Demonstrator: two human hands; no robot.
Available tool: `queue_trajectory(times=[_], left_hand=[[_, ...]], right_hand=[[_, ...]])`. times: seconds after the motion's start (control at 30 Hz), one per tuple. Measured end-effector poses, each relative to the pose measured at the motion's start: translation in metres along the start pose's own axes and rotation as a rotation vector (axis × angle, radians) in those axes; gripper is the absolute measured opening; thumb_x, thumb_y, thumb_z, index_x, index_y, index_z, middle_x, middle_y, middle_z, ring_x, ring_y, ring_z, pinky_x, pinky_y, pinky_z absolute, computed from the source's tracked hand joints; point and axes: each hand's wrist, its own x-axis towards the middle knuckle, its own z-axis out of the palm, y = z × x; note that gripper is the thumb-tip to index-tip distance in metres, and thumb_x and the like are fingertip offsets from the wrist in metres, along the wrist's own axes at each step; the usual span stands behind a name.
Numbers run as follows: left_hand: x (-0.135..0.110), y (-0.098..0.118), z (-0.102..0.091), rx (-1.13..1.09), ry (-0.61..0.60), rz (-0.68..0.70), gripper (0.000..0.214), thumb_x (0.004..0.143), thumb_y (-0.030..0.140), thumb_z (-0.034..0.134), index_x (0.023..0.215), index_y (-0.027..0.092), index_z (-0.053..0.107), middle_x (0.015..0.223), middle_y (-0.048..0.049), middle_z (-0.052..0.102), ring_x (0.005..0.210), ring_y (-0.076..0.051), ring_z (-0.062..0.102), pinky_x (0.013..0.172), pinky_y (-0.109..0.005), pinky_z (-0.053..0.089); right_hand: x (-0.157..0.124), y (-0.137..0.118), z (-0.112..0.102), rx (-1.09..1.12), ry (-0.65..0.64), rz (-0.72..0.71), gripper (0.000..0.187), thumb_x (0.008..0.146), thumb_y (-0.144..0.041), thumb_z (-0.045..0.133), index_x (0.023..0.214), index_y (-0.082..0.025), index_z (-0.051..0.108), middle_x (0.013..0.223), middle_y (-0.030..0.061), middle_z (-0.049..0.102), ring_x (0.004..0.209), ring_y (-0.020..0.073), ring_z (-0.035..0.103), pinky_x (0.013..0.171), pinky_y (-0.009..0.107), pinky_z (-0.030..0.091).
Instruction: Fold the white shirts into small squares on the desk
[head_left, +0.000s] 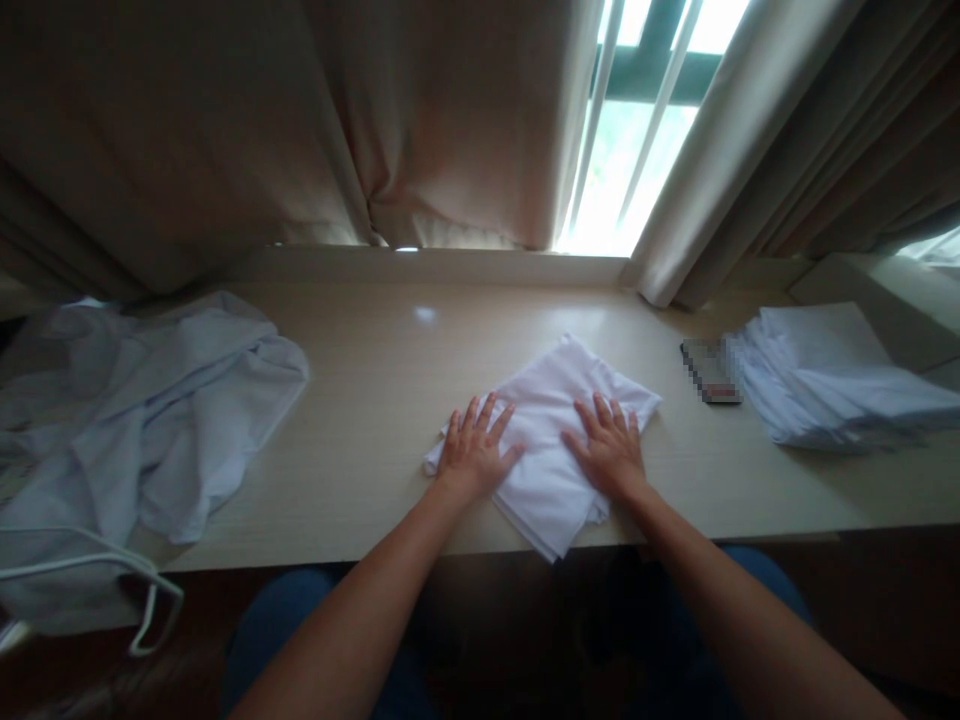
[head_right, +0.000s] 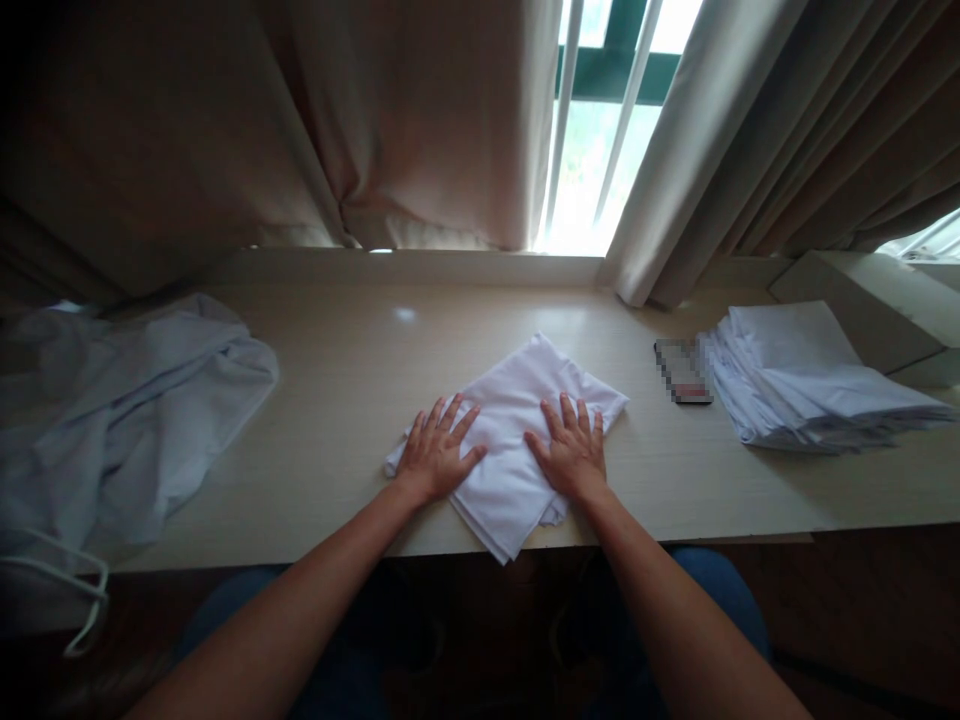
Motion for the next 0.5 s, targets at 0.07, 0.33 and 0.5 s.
queue_trajectory(times=[0.07,0.33,0.5], left_hand=[[-0.0004,0.0003,-0.0004,0.004,0.010,-0.002,0.066,0.086,0.064,0.033,0.146,0.035,0.029,0.158,-0.0001,0.020,0.145,-0.028,0.014,0.116,-0.052,0.011],[-0.0013,0.0003,0.0009,0.031,0.024,-0.001,0.065,0.087,0.063,0.034,0.145,0.036,0.030,0.158,0.0007,0.020,0.145,-0.027,0.013,0.116,-0.052,0.012],[-0.0025,0.0009,0.0019,0.034,0.028,0.011,0.066,0.087,0.064,0.032,0.146,0.035,0.029,0.158,-0.0006,0.020,0.145,-0.028,0.013,0.116,-0.053,0.012]], right_hand=[[-0.0001,-0.0004,-0.0003,0.000,0.002,0.001,0.065,0.092,-0.065,0.027,0.147,-0.031,0.029,0.157,0.0025,0.016,0.143,0.0291,0.008,0.112,0.054,0.003],[0.0003,-0.0012,-0.0025,0.015,-0.041,0.023,0.066,0.091,-0.066,0.027,0.147,-0.033,0.028,0.158,0.0016,0.013,0.143,0.0289,0.007,0.112,0.054,0.001],[0.0009,-0.0014,-0.0057,0.026,-0.061,0.032,0.066,0.091,-0.067,0.028,0.147,-0.034,0.028,0.158,0.0017,0.013,0.143,0.0281,0.006,0.113,0.053,-0.001]])
